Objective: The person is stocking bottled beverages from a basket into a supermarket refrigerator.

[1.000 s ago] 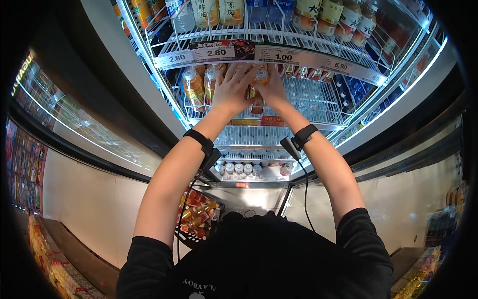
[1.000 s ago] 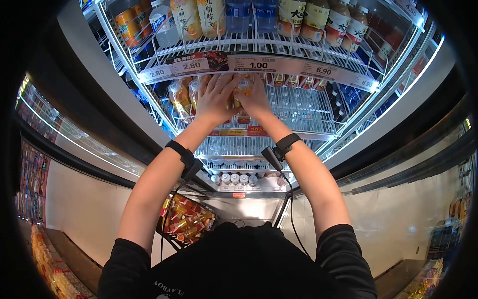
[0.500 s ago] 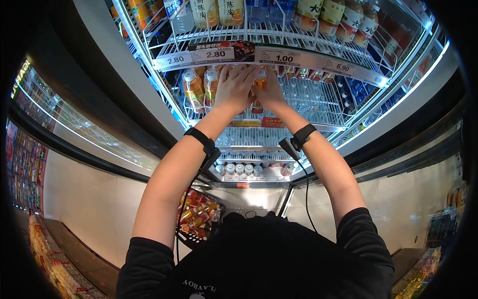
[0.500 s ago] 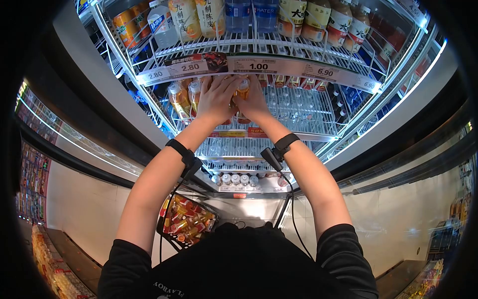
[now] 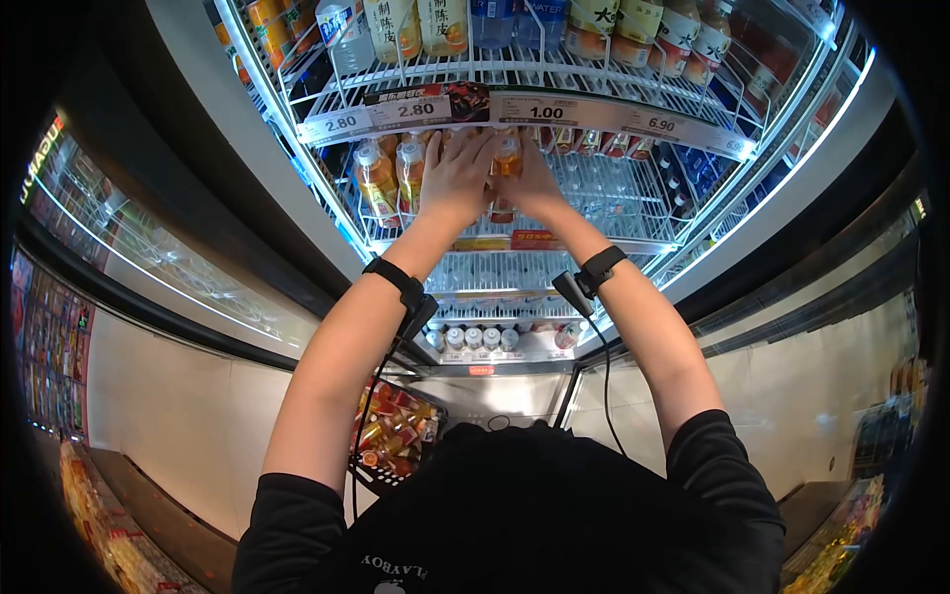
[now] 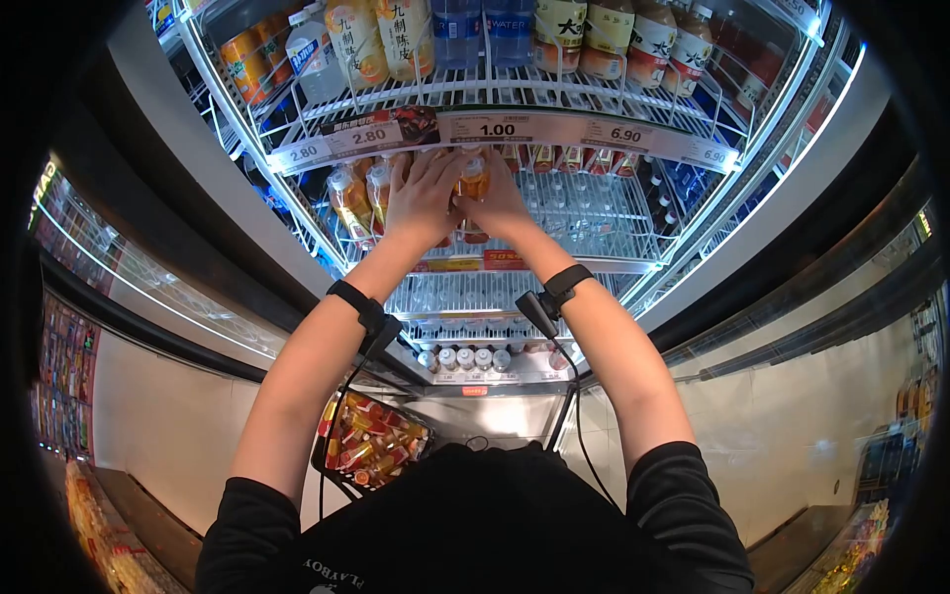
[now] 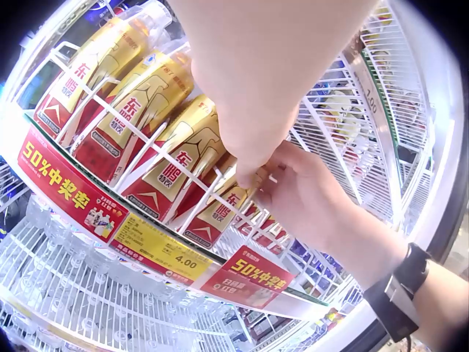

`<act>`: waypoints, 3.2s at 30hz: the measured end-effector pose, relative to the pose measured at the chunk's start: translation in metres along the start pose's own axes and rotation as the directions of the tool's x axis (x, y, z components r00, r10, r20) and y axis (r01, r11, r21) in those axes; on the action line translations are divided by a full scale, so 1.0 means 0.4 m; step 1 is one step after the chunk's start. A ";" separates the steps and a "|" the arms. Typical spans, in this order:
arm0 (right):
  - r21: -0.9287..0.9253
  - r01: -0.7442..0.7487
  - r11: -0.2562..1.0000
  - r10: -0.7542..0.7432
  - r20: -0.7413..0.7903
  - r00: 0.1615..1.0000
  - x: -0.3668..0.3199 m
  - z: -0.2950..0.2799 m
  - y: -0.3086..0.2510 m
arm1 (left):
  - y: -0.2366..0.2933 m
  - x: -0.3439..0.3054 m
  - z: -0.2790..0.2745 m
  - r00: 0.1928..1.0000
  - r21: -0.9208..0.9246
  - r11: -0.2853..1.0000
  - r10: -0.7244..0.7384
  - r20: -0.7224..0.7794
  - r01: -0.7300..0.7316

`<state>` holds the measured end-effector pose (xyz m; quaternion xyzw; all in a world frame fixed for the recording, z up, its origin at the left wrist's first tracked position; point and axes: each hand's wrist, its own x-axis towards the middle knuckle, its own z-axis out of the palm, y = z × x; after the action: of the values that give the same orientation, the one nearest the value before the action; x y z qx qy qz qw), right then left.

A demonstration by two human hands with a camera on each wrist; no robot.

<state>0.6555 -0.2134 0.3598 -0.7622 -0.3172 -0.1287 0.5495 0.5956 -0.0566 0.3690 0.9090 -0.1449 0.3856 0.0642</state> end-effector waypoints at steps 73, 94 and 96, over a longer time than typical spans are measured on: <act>-0.205 -0.238 0.949 0.314 0.652 0.690 -0.744 0.282 0.020 | 0.237 -1.366 -0.328 -0.005 0.207 0.162 -0.776 0.631 0.965; -0.277 -0.238 0.931 0.351 0.858 0.375 -0.834 0.605 0.061 | 0.154 -1.614 -0.393 -0.359 0.421 -0.112 -0.740 0.569 0.900; -0.294 -0.245 0.924 0.367 0.862 0.349 -0.843 0.638 0.066 | 0.142 -1.641 -0.391 -0.361 0.412 -0.128 -0.747 0.558 0.902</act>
<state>0.3749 -0.0993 0.0635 -0.7844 -0.4063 0.3899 0.2601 0.0373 0.0656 0.0056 0.7431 0.5303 -0.1751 0.3688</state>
